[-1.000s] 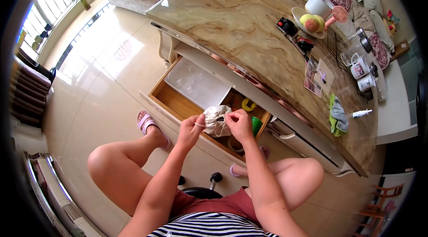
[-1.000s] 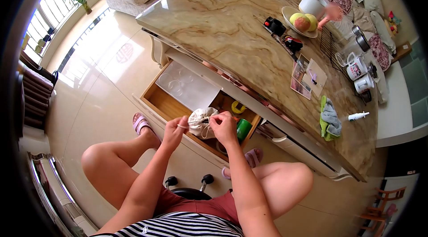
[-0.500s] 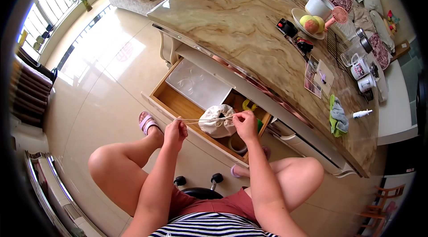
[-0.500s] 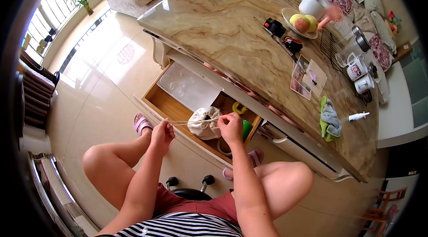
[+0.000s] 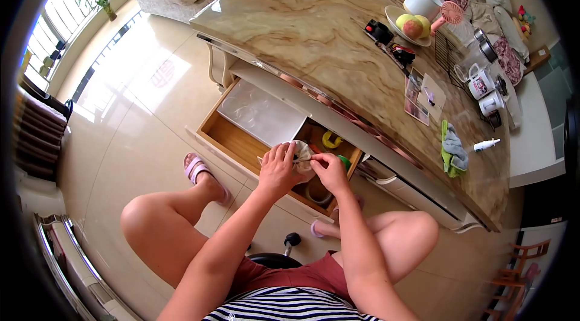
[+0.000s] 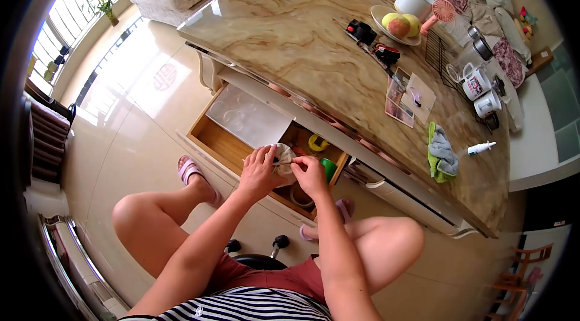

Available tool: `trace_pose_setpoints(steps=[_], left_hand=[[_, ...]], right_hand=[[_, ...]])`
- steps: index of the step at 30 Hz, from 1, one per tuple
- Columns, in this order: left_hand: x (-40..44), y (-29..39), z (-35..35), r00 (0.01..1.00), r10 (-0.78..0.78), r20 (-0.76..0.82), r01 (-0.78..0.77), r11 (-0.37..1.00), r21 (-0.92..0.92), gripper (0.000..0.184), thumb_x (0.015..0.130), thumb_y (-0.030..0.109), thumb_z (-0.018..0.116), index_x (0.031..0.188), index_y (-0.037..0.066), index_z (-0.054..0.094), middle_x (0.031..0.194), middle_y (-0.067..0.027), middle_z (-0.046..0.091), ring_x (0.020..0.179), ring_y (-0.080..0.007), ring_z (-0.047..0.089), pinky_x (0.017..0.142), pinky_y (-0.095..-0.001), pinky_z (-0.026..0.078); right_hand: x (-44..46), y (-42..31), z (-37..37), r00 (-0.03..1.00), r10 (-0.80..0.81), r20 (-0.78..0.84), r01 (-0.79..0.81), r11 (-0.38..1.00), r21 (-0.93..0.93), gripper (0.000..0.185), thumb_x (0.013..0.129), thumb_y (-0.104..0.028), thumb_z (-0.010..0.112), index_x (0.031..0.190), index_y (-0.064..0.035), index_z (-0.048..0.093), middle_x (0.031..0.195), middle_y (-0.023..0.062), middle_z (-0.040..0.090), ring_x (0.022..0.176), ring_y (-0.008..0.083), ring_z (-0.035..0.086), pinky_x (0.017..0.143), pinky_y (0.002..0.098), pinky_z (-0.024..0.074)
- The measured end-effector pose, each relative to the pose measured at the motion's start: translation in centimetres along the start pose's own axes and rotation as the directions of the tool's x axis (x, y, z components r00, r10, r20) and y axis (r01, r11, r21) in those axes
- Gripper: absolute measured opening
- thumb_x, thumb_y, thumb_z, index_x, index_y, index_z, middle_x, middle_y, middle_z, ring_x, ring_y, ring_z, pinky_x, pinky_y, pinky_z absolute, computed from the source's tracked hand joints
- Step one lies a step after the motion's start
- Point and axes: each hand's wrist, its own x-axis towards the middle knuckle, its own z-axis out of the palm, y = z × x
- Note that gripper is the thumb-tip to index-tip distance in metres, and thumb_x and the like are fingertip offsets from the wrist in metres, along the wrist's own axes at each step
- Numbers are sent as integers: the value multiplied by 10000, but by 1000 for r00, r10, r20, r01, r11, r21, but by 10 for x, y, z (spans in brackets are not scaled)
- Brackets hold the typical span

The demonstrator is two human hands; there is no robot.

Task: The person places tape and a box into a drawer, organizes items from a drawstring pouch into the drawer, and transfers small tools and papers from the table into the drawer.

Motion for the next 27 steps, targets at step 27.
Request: trace_pose_setpoints(steps=[27], left_hand=[[-9,-31,7,651,-182,737,708,-206,-676,326,877,236,662,1147,71,581,1064,-48,637,991,-195,609,872,-411,507]], right_hand=[[-15,12,-3,854,402,332,-499,444,745,575,791,-333,770,1219,-28,539,1108,67,621,982,163,598,833,300,495]])
